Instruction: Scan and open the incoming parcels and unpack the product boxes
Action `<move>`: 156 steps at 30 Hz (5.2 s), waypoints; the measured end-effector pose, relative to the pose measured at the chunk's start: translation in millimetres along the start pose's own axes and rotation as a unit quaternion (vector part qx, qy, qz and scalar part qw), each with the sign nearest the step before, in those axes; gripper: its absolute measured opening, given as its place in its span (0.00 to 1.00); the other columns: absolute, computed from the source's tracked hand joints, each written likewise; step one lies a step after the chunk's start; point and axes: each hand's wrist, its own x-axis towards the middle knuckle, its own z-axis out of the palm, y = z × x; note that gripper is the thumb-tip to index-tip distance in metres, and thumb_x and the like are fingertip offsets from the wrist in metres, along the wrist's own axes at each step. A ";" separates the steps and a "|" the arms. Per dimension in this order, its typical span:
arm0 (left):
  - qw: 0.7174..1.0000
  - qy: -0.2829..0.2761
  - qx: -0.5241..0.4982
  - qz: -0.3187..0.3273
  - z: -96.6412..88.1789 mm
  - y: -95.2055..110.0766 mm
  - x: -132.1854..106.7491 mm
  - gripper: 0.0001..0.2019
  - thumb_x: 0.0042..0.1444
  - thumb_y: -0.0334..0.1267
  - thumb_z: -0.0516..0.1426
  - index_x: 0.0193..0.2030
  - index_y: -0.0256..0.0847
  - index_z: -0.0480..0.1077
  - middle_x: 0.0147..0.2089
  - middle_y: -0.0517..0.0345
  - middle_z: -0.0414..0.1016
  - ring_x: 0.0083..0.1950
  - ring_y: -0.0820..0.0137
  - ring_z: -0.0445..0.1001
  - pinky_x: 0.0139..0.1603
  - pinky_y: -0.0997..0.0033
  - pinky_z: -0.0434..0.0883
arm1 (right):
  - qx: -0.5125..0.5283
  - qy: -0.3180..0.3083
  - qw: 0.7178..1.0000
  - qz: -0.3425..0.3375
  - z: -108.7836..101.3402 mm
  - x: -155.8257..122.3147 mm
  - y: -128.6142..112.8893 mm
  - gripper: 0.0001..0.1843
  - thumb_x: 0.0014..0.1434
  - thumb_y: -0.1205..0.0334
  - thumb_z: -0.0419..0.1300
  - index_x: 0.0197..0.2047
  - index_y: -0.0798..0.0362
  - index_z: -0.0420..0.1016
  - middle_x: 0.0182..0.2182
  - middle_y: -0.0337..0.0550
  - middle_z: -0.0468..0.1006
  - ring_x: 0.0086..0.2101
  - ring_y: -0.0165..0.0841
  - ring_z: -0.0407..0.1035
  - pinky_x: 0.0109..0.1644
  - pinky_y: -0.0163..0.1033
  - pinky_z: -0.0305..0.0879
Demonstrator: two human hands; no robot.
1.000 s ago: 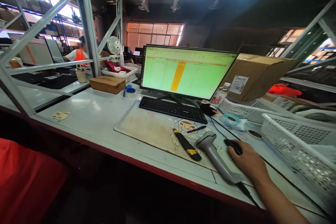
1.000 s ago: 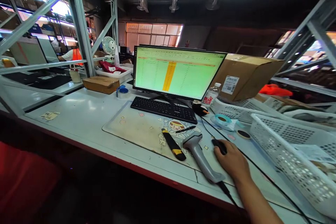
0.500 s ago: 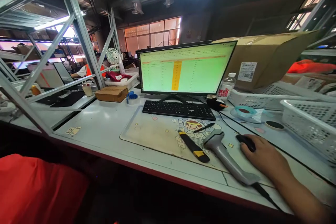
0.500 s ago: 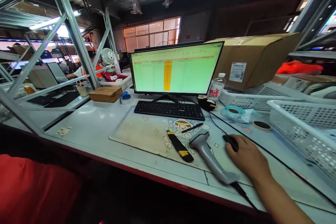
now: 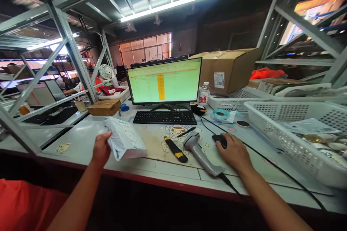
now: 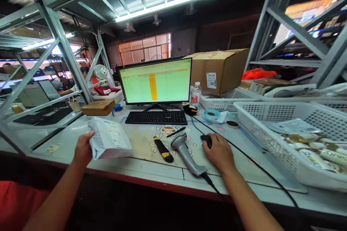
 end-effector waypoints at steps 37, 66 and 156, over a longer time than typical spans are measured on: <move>0.958 -0.216 -0.020 -0.188 9.5 -88.4 -43.0 0.40 0.60 0.44 0.65 0.76 0.41 0.54 0.63 0.40 0.74 0.62 0.54 0.76 0.66 0.52 0.71 | 0.198 -0.347 0.915 0.058 -106.2 25.6 -211.1 0.28 0.59 0.30 0.56 0.34 0.49 0.71 0.22 0.43 0.76 0.23 0.38 0.72 0.26 0.41 0.66; 0.956 -0.067 0.028 -0.283 -19.9 -107.8 -20.8 0.32 0.57 0.52 0.66 0.64 0.44 0.66 0.54 0.45 0.78 0.58 0.55 0.78 0.60 0.56 0.74 | -0.144 -0.358 0.920 0.070 67.1 126.9 -196.6 0.25 0.68 0.59 0.56 0.62 0.66 0.73 0.58 0.68 0.76 0.57 0.50 0.72 0.59 0.49 0.67; 0.782 -0.505 0.251 0.264 27.8 -68.0 -53.5 0.21 0.75 0.44 0.45 0.37 0.38 0.74 0.37 0.47 0.75 0.43 0.60 0.72 0.49 0.59 0.69 | 0.032 -0.425 0.864 -0.267 55.8 -13.5 -353.4 0.29 0.74 0.50 0.50 0.75 0.44 0.63 0.77 0.46 0.51 0.71 0.53 0.52 0.73 0.62 0.51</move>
